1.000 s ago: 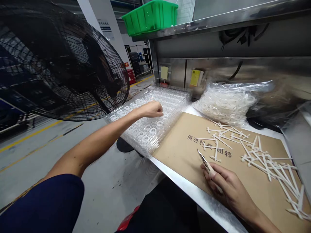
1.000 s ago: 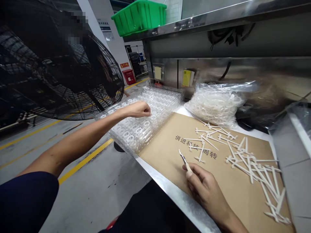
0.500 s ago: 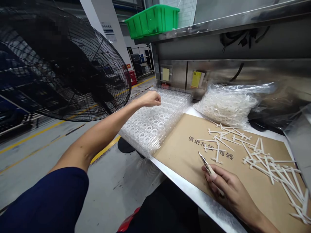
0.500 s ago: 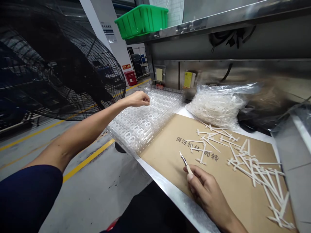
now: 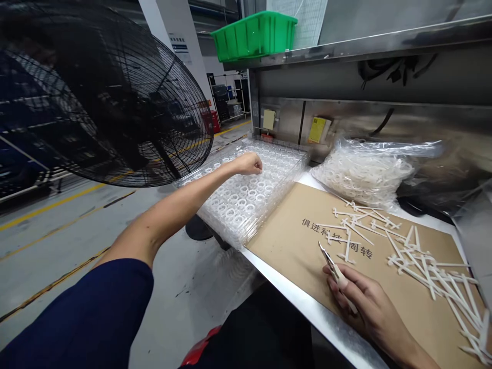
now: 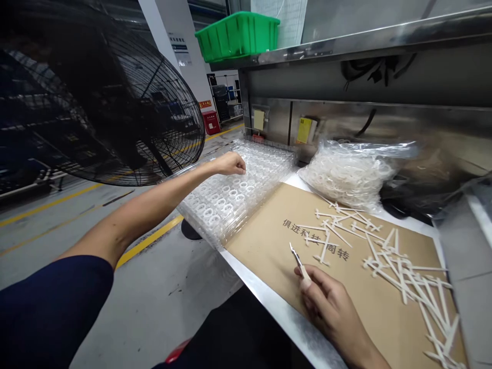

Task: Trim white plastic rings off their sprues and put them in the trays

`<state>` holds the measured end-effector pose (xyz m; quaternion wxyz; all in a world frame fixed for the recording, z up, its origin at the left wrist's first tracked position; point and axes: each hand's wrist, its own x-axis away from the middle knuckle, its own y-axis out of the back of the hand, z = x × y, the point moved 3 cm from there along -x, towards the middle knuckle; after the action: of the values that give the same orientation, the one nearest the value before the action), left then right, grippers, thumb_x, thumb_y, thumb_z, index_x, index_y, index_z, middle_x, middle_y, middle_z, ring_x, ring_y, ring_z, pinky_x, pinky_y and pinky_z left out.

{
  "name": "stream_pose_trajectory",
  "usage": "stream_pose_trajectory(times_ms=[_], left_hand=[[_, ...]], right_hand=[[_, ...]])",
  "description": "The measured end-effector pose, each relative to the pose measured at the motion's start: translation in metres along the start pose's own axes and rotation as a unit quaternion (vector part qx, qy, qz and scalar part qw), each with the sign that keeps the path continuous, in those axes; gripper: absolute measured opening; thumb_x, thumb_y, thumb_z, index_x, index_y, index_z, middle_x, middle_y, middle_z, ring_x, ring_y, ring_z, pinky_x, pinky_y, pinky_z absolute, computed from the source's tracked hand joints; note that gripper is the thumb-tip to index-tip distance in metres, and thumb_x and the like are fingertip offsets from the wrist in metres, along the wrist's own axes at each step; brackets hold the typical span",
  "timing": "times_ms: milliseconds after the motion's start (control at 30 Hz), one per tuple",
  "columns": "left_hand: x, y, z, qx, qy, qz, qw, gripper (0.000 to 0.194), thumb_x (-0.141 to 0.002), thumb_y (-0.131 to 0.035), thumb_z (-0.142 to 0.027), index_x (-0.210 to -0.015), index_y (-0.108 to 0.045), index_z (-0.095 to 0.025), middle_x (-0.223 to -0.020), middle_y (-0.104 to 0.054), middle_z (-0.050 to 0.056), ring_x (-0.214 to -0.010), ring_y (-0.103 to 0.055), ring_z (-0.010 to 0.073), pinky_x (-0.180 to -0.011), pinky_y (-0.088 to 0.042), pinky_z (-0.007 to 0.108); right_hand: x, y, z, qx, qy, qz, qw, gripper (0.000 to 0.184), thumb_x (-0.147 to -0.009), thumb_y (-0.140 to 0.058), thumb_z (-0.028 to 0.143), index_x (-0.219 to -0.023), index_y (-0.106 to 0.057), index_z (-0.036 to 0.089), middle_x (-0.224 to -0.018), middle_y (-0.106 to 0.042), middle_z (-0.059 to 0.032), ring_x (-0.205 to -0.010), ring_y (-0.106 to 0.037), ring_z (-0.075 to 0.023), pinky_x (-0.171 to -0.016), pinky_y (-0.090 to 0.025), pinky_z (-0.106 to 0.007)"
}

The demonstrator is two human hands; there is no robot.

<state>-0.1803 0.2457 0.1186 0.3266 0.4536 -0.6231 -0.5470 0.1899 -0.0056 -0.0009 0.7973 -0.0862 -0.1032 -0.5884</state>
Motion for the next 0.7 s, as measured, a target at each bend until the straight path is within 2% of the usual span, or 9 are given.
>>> stream_pose_trajectory(times_ms=[100,233,300,367,433,500,600,700], left_hand=[[-0.006,-0.003,-0.004,-0.009,-0.005,-0.001,1.0,0.015,-0.073,-0.069,-0.021,-0.079,-0.082,-0.018,-0.071,-0.075,0.002,-0.069,-0.064,0.016,-0.068,-0.041,0.025],[0.01,0.014,-0.015,-0.032,-0.012,-0.019,0.999,0.015,-0.078,-0.065,-0.02,-0.079,-0.08,-0.017,-0.073,-0.073,0.003,-0.071,-0.063,0.0167,-0.069,-0.041,0.026],[0.035,0.023,-0.029,-0.044,-0.027,-0.029,0.998,0.017,-0.084,-0.063,-0.022,-0.084,-0.079,-0.016,-0.082,-0.075,0.006,-0.078,-0.066,0.0184,-0.074,-0.044,0.027],[0.072,0.026,-0.052,-0.05,-0.051,-0.035,0.997,0.021,-0.09,-0.062,-0.031,-0.096,-0.078,-0.017,-0.098,-0.075,0.008,-0.091,-0.067,0.021,-0.082,-0.047,0.03],[0.114,0.019,-0.078,-0.054,-0.076,-0.039,0.995,0.031,-0.095,-0.061,-0.043,-0.111,-0.075,-0.02,-0.112,-0.072,0.01,-0.099,-0.067,0.0233,-0.088,-0.049,0.034],[0.156,0.005,-0.104,-0.085,-0.112,-0.057,0.988,0.036,-0.098,-0.059,-0.048,-0.121,-0.07,-0.022,-0.125,-0.068,0.012,-0.108,-0.066,0.026,-0.095,-0.05,0.039],[0.198,-0.019,-0.126,-0.143,-0.126,-0.087,0.978,0.035,-0.097,-0.063,-0.039,-0.128,-0.065,-0.024,-0.143,-0.059,0.014,-0.126,-0.06,0.0312,-0.102,-0.048,0.047],[0.214,-0.036,-0.127,-0.167,-0.111,-0.119,0.973,0.035,-0.094,-0.063,-0.024,-0.129,-0.064,-0.025,-0.15,-0.055,0.014,-0.136,-0.054,0.0314,-0.105,-0.046,0.047]], right_hand=[[0.0,-0.001,0.001,-0.012,0.009,0.0,1.0,0.054,-0.088,-0.07,0.063,-0.113,-0.069,0.015,-0.08,-0.06,-0.0047,-0.058,-0.042,-0.0123,-0.049,-0.029,-0.027],[0.0,0.0,0.0,-0.013,0.012,0.008,1.0,0.053,-0.089,-0.07,0.062,-0.112,-0.068,0.014,-0.08,-0.06,-0.0045,-0.058,-0.041,-0.0118,-0.051,-0.03,-0.027],[-0.001,0.001,-0.001,-0.015,0.009,0.011,1.0,0.053,-0.089,-0.07,0.061,-0.114,-0.068,0.014,-0.082,-0.061,-0.0046,-0.058,-0.041,-0.0118,-0.052,-0.03,-0.027],[-0.002,0.003,-0.002,-0.017,0.005,0.019,1.0,0.054,-0.09,-0.07,0.061,-0.116,-0.067,0.014,-0.083,-0.061,-0.005,-0.059,-0.042,-0.0124,-0.052,-0.03,-0.027],[-0.003,0.004,-0.002,-0.014,0.005,0.029,0.999,0.056,-0.089,-0.07,0.062,-0.117,-0.067,0.014,-0.083,-0.061,-0.0053,-0.06,-0.043,-0.0133,-0.053,-0.031,-0.028],[-0.004,0.005,-0.002,-0.007,0.008,0.03,0.999,0.055,-0.09,-0.069,0.061,-0.118,-0.067,0.014,-0.084,-0.061,-0.0054,-0.06,-0.043,-0.0137,-0.054,-0.032,-0.029],[-0.004,0.006,-0.001,0.0,0.022,0.026,0.999,0.053,-0.091,-0.068,0.061,-0.116,-0.067,0.014,-0.086,-0.061,-0.0055,-0.06,-0.042,-0.0136,-0.053,-0.032,-0.029],[-0.006,0.007,0.001,0.006,0.042,0.031,0.999,0.053,-0.091,-0.069,0.061,-0.115,-0.068,0.014,-0.084,-0.059,-0.0054,-0.06,-0.045,-0.0149,-0.053,-0.035,-0.03]])
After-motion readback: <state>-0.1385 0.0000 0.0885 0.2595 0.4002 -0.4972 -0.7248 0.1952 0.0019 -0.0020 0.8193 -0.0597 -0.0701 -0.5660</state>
